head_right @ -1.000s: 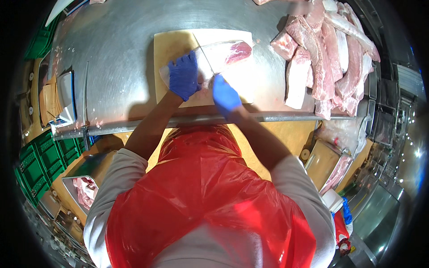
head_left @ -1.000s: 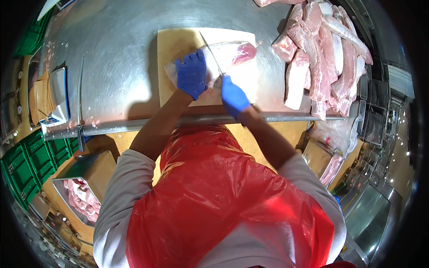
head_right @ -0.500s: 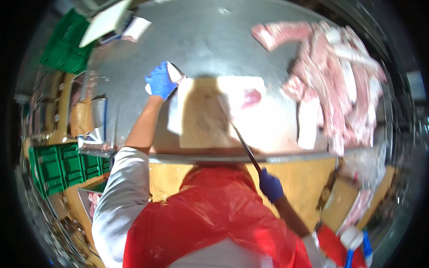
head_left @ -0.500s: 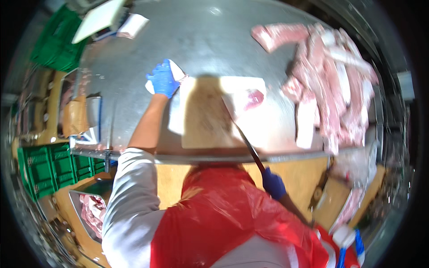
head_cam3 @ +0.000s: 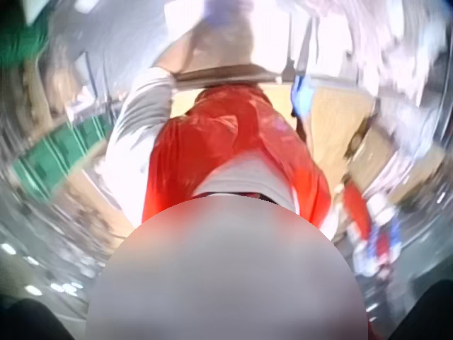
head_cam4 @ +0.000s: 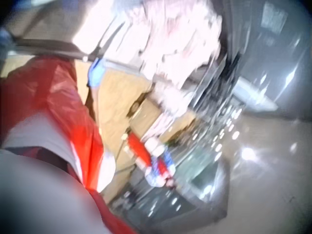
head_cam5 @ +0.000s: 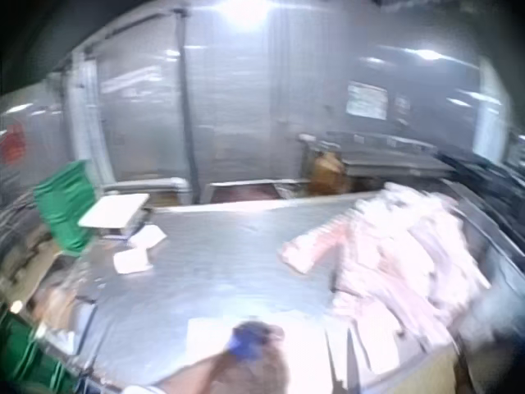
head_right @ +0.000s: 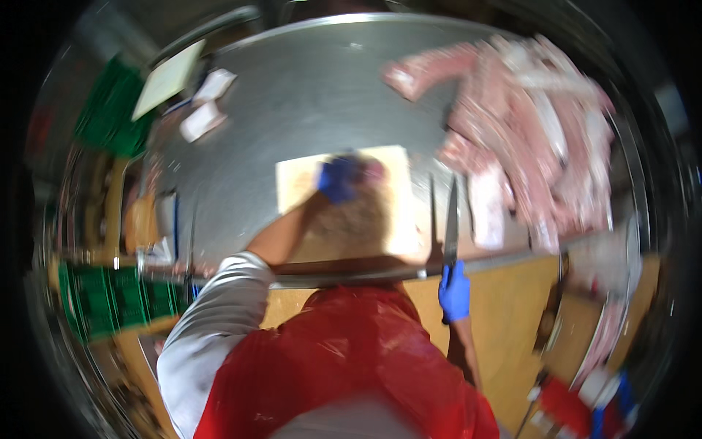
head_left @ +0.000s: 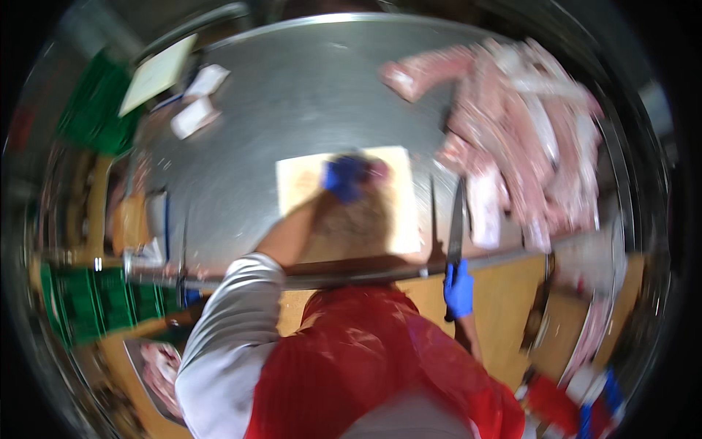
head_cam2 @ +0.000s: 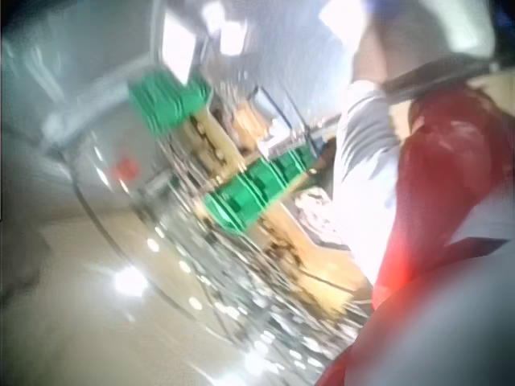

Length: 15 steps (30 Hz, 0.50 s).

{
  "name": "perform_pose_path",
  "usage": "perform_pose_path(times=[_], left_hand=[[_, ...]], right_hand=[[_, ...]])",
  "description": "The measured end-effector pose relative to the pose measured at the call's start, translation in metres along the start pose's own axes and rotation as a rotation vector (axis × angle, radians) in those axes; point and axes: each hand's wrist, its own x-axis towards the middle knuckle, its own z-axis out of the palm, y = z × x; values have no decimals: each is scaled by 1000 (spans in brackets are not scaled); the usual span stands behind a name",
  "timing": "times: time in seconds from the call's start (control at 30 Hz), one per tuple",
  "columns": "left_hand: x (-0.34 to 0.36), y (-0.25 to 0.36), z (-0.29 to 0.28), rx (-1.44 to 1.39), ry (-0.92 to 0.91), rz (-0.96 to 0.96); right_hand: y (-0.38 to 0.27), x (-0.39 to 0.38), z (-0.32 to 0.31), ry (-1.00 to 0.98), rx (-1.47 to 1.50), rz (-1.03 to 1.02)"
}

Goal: The person cuts large slabs of raw meat into smaller pieces using a knife on a cutting board. The person repeatedly picks up meat, slices it, and places the cut pieces onto the metal table.

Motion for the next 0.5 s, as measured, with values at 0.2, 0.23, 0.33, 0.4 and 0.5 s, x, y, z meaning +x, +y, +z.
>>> perform_pose_path(times=[0.2,0.23,0.33,0.4,0.5], left_hand=[[-6,-102,-119,459,-62,-685],[11,-116,-117,504,-108,-594],[69,-64,-78,434,-104,-243],[115,-15,-24,197,-30,103],[193,81,31,-21,-157,348]], right_hand=[[61,-74,-38,145,-160,274],[68,-80,-35,177,-110,309],[84,-108,-22,226,-38,431],[88,-99,-9,205,-48,458],[60,-77,-20,222,12,403]])
